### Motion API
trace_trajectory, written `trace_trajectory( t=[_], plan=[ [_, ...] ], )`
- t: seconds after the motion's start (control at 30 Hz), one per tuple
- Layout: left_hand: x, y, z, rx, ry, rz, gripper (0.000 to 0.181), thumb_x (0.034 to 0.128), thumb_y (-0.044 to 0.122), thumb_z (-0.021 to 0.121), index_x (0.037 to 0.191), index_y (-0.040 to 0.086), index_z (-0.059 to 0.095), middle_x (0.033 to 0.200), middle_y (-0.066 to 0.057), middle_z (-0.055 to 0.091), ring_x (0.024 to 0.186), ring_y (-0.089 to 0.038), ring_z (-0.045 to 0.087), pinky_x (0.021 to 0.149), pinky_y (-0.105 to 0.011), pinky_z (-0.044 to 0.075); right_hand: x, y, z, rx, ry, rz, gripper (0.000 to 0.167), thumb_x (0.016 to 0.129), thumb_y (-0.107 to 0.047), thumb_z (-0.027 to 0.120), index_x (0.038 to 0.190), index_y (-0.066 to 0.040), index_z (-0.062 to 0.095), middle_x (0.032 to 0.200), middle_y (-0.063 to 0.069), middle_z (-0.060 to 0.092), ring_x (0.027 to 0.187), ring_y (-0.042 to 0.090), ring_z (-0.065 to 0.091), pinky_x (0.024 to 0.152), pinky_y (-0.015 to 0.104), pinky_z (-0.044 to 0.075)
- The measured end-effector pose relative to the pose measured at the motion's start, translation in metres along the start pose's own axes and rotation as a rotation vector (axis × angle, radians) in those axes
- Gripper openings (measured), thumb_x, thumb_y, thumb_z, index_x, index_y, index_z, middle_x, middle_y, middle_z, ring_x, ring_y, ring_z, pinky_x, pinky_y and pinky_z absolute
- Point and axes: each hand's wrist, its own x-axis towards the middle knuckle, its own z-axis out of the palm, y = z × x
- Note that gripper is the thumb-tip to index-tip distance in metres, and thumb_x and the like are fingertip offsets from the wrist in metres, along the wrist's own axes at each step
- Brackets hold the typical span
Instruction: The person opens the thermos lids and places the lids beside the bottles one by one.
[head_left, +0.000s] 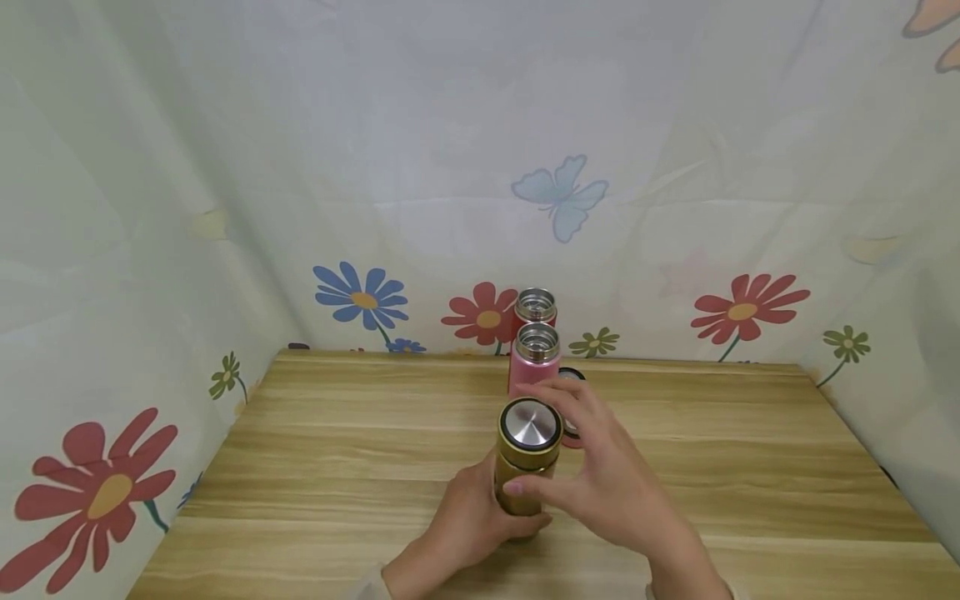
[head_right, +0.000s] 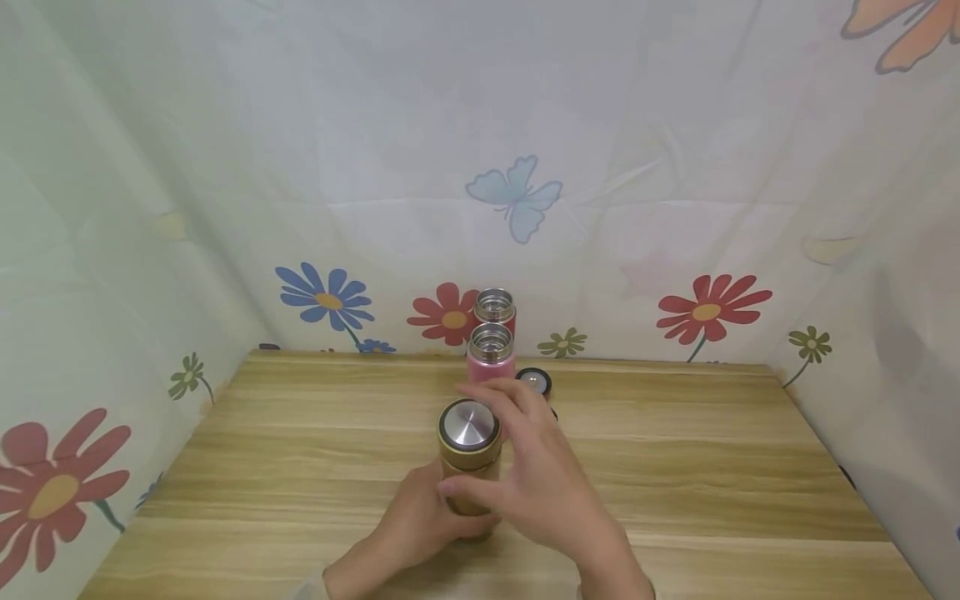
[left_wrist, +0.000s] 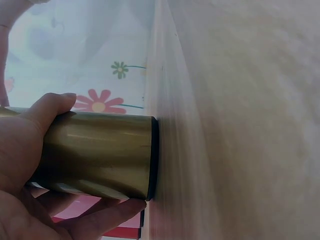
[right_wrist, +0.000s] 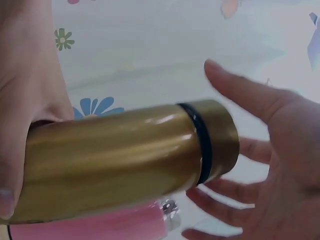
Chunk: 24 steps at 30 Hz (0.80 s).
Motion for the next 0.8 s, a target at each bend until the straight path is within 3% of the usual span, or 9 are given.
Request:
trace_trajectory(
  t=[0.2, 0.4, 0.6, 0.8],
  plan=[
    [0.0, -0.001, 0.0, 0.008, -0.022, -0.009, 0.074, 0.0763, 0.06, 0.085, 0.132, 0.022, 0.055, 0.114, 0.005, 0.073, 0.098, -0.007, 0.07, 0.084, -0.03, 0.056, -0.003, -0.014, 0.009, -0.243, 0.139, 0.047, 0.084, 0.066, -0.053, 0.094, 0.14, -0.04, 0.058, 0.133, -0.008, 0.052, 0.119, 0.014, 0.055, 0.083, 0.027, 0.06],
    [0.0, 0.0, 0.001, 0.012, -0.005, -0.004, 0.076, 0.0762, 0.06, 0.085, 0.134, 0.022, 0.055, 0.116, 0.005, 0.073, 0.1, -0.01, 0.069, 0.084, -0.03, 0.055, -0.004, -0.022, 0.019, -0.435, 0.248, 0.065, 0.082, 0.06, -0.057, 0.096, 0.133, -0.034, 0.066, 0.12, 0.001, 0.057, 0.097, 0.014, 0.056, 0.076, 0.034, 0.051],
    [-0.001, 0.002, 0.001, 0.038, 0.01, -0.013, 0.071, 0.0745, 0.055, 0.088, 0.129, 0.019, 0.059, 0.116, 0.004, 0.073, 0.101, -0.011, 0.068, 0.086, -0.031, 0.055, -0.003, -0.024, 0.029, -0.522, 0.319, 0.077, 0.077, 0.059, -0.057, 0.097, 0.125, -0.031, 0.07, 0.114, 0.005, 0.059, 0.091, 0.018, 0.056, 0.071, 0.034, 0.047],
    [0.0, 0.003, 0.002, 0.028, -0.005, -0.051, 0.063, 0.0722, 0.051, 0.09, 0.117, 0.015, 0.064, 0.11, 0.0, 0.073, 0.096, -0.009, 0.066, 0.082, -0.029, 0.053, -0.002, -0.022, 0.038, -0.54, 0.373, 0.077, 0.068, 0.059, -0.052, 0.099, 0.118, -0.029, 0.073, 0.108, 0.006, 0.057, 0.083, 0.017, 0.056, 0.065, 0.031, 0.045]
  ],
)
